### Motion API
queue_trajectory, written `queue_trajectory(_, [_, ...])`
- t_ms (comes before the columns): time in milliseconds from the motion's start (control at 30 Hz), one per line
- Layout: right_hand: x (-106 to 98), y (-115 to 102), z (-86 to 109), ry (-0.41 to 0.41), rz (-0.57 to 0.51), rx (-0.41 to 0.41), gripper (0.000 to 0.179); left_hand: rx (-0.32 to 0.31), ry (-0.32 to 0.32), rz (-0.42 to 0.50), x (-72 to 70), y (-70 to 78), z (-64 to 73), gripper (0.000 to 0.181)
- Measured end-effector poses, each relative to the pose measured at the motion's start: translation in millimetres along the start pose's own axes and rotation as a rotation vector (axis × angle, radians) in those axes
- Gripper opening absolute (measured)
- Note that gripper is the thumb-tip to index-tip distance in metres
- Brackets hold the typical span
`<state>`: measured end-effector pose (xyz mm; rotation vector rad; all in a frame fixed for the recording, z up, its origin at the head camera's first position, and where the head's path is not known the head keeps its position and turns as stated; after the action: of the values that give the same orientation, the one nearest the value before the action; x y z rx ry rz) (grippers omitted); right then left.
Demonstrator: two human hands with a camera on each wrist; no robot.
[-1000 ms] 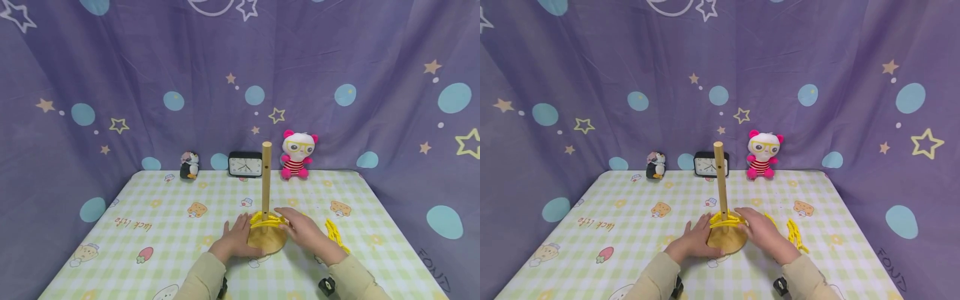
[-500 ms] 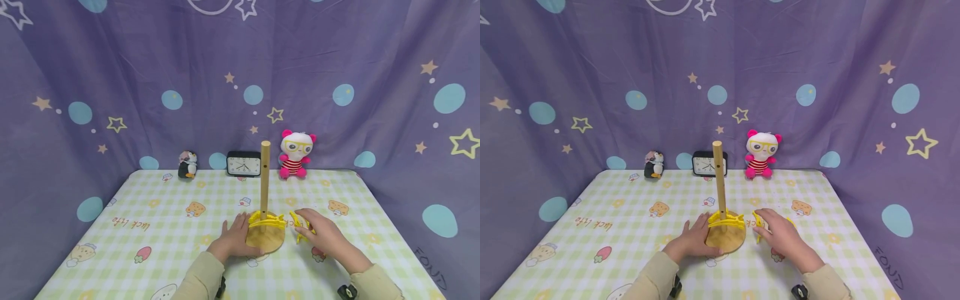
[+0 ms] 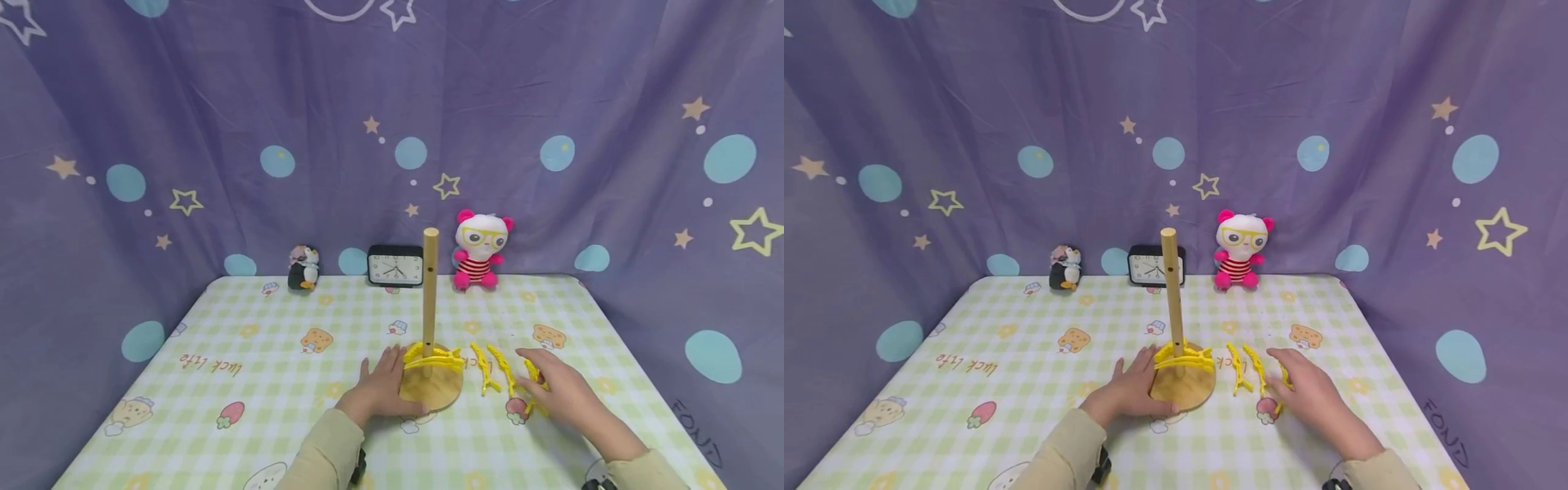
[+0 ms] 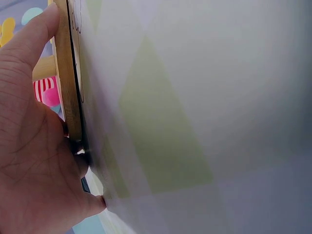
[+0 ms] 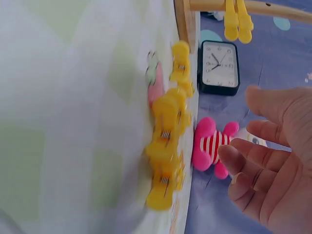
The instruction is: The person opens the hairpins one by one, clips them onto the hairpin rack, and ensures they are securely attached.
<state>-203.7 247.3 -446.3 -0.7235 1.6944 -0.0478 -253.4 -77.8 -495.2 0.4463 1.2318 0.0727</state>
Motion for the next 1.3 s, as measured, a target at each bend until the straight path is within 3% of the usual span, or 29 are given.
queue_trajectory(300, [-4.8, 18.8, 11.4, -0.02, 0.097, 0.095, 0.056, -0.003, -0.012, -0.006, -10.6, 4.2, 8.4, 0.12])
queue_trajectory(467, [-0.8, 27.0, 13.2, -0.089, 0.089, 0.148, 0.063, 0.004, -0.013, 0.013, -15.7, 7.8, 12.9, 0.118])
queue_trajectory(733, [3.0, 35.2, 13.5, -0.143, 0.096, 0.245, 0.07, 0.007, 0.003, -0.003, -5.1, 2.1, 5.4, 0.121])
queue_trajectory(967, [1.0, 37.1, 15.2, -0.154, 0.117, 0.321, 0.06, -0.001, -0.001, -0.003, -1.3, 1.2, 3.1, 0.121])
queue_trajectory(1300, [0.0, 36.7, 11.6, -0.203, 0.134, 0.338, 0.056, 0.004, 0.01, -0.011, -0.7, 1.0, 2.3, 0.123])
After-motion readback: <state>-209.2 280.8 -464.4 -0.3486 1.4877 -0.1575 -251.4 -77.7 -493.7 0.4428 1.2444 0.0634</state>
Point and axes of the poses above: each hand's wrist, its own z-axis away from the middle knuckle, its own x-axis out of the palm, y = z × x, the point moved 2 cm from there along -z, towards the middle knuckle, and after that the axes turned 7 degrees about -x, right-handed, at the moved point
